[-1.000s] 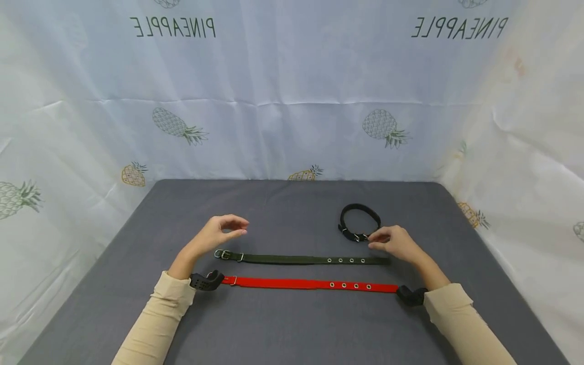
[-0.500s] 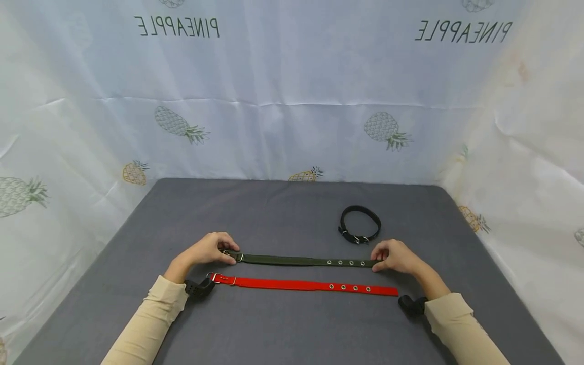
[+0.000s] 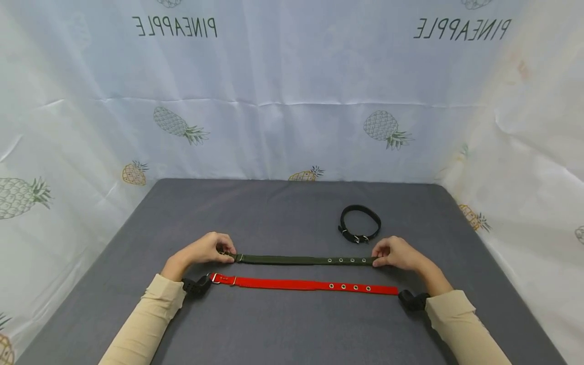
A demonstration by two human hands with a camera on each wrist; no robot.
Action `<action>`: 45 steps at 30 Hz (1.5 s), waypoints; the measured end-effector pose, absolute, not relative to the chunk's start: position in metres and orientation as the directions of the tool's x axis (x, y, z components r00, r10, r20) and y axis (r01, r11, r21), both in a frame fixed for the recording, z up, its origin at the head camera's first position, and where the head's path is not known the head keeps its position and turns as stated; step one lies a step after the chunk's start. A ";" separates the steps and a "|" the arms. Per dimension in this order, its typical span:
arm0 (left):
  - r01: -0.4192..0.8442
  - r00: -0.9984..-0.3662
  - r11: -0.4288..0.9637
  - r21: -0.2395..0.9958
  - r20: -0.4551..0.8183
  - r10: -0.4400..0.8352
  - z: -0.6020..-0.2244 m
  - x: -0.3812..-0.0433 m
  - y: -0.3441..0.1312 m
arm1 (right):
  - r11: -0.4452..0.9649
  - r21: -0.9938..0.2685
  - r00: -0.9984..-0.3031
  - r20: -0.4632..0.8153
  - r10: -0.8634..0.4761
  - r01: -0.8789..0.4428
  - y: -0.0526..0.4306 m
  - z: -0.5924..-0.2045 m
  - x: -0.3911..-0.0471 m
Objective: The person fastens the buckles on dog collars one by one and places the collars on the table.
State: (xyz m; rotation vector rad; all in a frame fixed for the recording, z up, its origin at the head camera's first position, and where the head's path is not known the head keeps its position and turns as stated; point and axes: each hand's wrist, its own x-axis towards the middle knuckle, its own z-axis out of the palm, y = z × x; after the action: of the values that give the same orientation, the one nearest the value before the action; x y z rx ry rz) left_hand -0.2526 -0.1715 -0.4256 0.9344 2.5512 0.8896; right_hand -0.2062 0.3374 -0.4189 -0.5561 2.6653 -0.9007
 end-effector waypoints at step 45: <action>0.419 -0.890 0.559 0.716 0.199 0.411 -0.359 -0.248 -0.159 | 0.753 -0.606 -0.962 0.082 -0.261 -0.256 0.333 -0.353 -0.207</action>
State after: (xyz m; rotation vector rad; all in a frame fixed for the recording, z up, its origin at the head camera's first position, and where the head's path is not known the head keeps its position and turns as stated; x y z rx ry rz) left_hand -0.2485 -0.1586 -0.3587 0.7402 2.7818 1.2806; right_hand -0.2069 0.3333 -0.3526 -0.4324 2.9340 -1.0125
